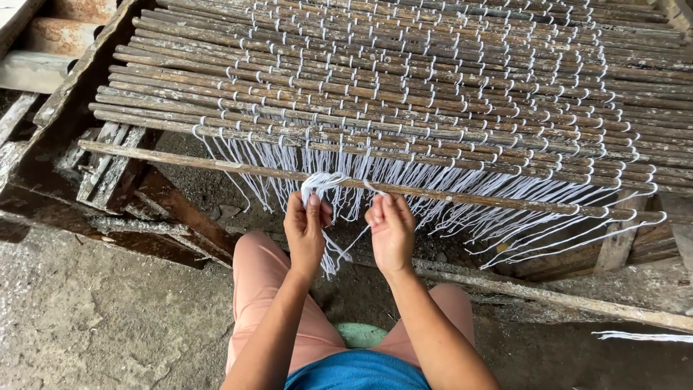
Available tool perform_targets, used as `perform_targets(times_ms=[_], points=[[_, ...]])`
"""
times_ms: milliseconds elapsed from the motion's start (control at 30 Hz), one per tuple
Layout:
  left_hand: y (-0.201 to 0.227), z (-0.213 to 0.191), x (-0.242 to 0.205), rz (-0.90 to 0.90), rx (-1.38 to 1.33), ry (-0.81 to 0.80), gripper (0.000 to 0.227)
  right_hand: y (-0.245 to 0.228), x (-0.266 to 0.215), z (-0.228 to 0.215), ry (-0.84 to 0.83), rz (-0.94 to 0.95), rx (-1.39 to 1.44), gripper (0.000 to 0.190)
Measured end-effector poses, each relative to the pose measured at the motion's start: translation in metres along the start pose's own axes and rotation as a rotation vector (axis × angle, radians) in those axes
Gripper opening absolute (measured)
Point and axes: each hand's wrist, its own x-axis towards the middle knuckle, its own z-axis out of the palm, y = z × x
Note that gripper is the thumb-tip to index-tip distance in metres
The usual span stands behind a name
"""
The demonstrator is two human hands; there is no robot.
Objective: The person is weaving or looping white candle wicks around a series of wooden sticks arranged on a frame to prepare them for the candle-making process.
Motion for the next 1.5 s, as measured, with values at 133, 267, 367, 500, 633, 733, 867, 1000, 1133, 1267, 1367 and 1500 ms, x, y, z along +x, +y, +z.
perform_targets(times_ms=[133,267,367,500,633,733,867,1000,1133,1267,1367,1500], points=[[-0.016,-0.006,-0.006,-0.029,0.031,-0.036,0.017,-0.009,-0.003,0.008,-0.038,0.002,-0.076,0.021],[-0.022,-0.008,-0.012,0.004,0.075,-0.040,0.018,0.003,0.003,0.017,-0.260,0.066,-0.513,0.028],[-0.005,-0.001,-0.011,0.014,0.076,-0.005,0.017,-0.002,0.007,0.025,-0.255,0.053,-0.553,0.020],[0.013,0.001,0.002,0.031,0.035,0.087,0.015,0.006,0.015,0.003,-0.097,0.139,-0.342,0.017],[-0.009,-0.013,0.014,0.013,0.084,0.108,0.014,-0.037,0.015,0.006,-0.056,0.125,-0.267,0.012],[-0.028,-0.015,0.012,-0.028,0.101,0.054,0.021,-0.051,0.016,-0.008,-0.080,0.213,-0.221,0.036],[-0.059,-0.025,0.004,0.008,0.292,0.011,0.020,-0.070,0.010,-0.011,-0.147,0.468,-0.030,0.032],[-0.059,-0.036,0.003,-0.024,0.239,-0.025,0.024,-0.083,0.011,-0.063,-0.226,0.529,0.069,0.027],[-0.046,-0.029,0.004,0.044,0.242,-0.097,0.016,-0.117,0.006,-0.104,-0.116,0.410,0.054,0.024],[-0.052,-0.030,0.004,0.049,0.239,-0.086,0.017,-0.143,0.004,-0.129,0.034,0.320,0.028,0.024],[-0.054,-0.031,0.005,0.061,0.221,-0.092,0.020,-0.151,0.006,-0.143,0.085,0.287,0.059,0.023],[-0.058,-0.036,0.005,0.050,0.230,-0.098,0.018,-0.149,0.010,-0.160,0.160,0.272,0.117,0.025]])
